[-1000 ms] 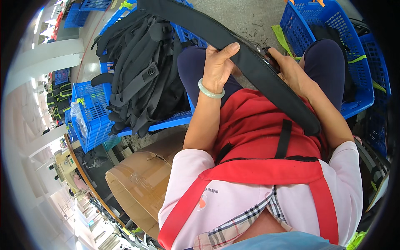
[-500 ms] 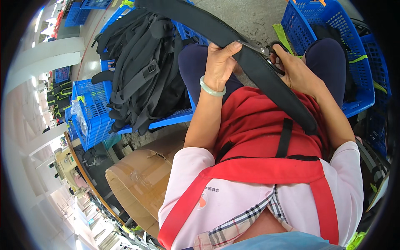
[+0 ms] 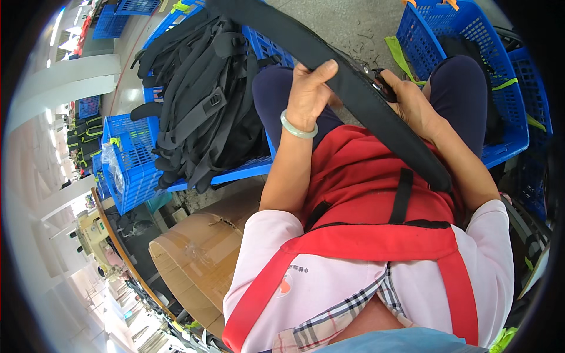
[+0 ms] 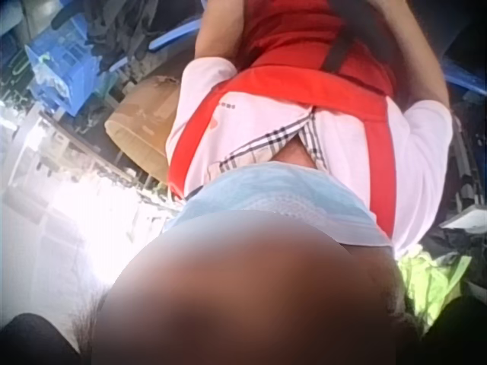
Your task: Trimming excess material and loose threads from backpack shoulder straps using scissors.
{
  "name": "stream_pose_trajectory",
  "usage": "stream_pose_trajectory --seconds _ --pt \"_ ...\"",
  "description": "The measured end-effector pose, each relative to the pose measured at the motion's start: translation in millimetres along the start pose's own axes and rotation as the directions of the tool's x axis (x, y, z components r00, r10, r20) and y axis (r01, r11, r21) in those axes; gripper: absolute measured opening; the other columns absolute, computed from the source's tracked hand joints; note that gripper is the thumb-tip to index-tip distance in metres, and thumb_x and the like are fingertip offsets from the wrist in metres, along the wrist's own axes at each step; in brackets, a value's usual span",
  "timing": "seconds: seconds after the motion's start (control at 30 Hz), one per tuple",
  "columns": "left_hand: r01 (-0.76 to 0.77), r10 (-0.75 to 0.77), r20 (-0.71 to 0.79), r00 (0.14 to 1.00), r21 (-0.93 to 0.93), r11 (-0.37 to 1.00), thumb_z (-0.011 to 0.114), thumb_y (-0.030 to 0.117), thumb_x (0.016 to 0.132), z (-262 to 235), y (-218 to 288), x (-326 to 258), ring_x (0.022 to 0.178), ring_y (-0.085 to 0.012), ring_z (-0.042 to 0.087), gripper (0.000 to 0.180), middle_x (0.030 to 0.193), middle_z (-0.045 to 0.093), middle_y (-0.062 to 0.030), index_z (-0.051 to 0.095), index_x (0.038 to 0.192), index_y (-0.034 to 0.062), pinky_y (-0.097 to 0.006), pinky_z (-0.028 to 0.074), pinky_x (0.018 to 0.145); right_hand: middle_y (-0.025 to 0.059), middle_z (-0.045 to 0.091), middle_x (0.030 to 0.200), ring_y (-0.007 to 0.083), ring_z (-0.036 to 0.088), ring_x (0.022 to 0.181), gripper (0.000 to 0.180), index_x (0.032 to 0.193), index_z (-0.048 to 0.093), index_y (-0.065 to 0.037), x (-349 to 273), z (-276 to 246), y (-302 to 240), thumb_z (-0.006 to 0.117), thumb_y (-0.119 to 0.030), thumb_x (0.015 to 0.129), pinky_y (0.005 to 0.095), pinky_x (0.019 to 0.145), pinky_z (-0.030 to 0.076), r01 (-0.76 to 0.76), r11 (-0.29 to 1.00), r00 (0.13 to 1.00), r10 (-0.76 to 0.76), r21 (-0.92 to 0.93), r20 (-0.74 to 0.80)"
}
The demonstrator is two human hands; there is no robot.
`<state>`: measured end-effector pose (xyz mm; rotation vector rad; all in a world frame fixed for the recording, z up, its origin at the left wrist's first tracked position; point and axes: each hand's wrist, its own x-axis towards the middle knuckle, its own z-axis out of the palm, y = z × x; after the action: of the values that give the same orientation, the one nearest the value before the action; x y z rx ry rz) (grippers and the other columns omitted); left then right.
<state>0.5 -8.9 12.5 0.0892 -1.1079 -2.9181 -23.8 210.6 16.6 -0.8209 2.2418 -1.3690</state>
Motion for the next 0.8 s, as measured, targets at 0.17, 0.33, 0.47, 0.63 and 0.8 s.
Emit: stream_pose_trajectory --seconds 0.17,0.33,0.47,0.63,0.8 --pt "-0.005 0.004 0.023 1.0 0.06 0.998 0.066 0.003 0.084 -7.1 15.0 10.6 0.09 -0.0195 0.064 0.015 0.1 0.067 -0.0071 0.066 0.099 0.002 -0.033 0.051 0.086 0.0268 0.06 0.086 0.0468 0.056 0.088 0.03 0.104 0.046 -0.001 -0.2 1.8 -6.0 0.064 -0.016 0.086 0.0451 0.071 0.045 -0.022 0.996 1.0 0.022 -0.088 0.002" --pt "-0.011 0.012 0.042 0.999 -0.002 1.0 0.068 -0.001 0.082 -6.5 1.6 3.9 0.089 -0.0185 0.064 0.016 0.096 0.068 -0.0057 0.067 0.097 0.0048 -0.033 0.051 0.085 0.0237 0.061 0.087 0.0461 0.058 0.087 0.033 0.106 0.041 -0.002 2.9 5.1 -6.4 0.064 -0.016 0.085 0.0473 0.07 0.045 -0.026 0.981 0.996 0.009 -0.19 -0.086" --pt "-0.017 0.017 0.014 1.0 0.018 1.0 0.068 -0.003 0.081 -0.1 1.8 0.4 0.09 -0.0185 0.064 0.016 0.096 0.068 -0.0054 0.067 0.095 0.0051 -0.034 0.051 0.086 0.0235 0.062 0.086 0.0461 0.058 0.086 0.035 0.106 0.04 -0.002 4.6 1.6 -9.9 0.064 -0.016 0.085 0.0474 0.069 0.046 0.018 0.971 0.998 -0.031 -0.237 -0.052" --pt "0.02 -0.022 -0.085 0.996 -0.013 1.0 0.07 -0.003 0.079 8.2 1.2 1.4 0.08 -0.0158 0.064 0.015 0.088 0.067 -0.0042 0.066 0.091 0.0055 -0.031 0.053 0.076 0.0276 0.06 0.082 0.0472 0.057 0.085 0.033 0.107 0.046 0.001 3.7 6.0 -10.5 0.064 -0.018 0.086 0.0471 0.068 0.045 -0.034 0.992 0.999 0.03 -0.12 -0.032" --pt "0.039 -0.043 -0.073 0.996 -0.051 0.998 0.069 -0.003 0.08 7.8 -0.8 1.2 0.081 -0.0165 0.064 0.015 0.09 0.067 -0.0041 0.066 0.092 0.0054 -0.032 0.053 0.077 0.0299 0.059 0.081 0.0475 0.056 0.087 0.033 0.106 0.049 0.001 3.4 7.5 -4.3 0.063 -0.022 0.088 0.0455 0.068 0.045 -0.003 0.998 0.999 0.0 -0.064 -0.041"
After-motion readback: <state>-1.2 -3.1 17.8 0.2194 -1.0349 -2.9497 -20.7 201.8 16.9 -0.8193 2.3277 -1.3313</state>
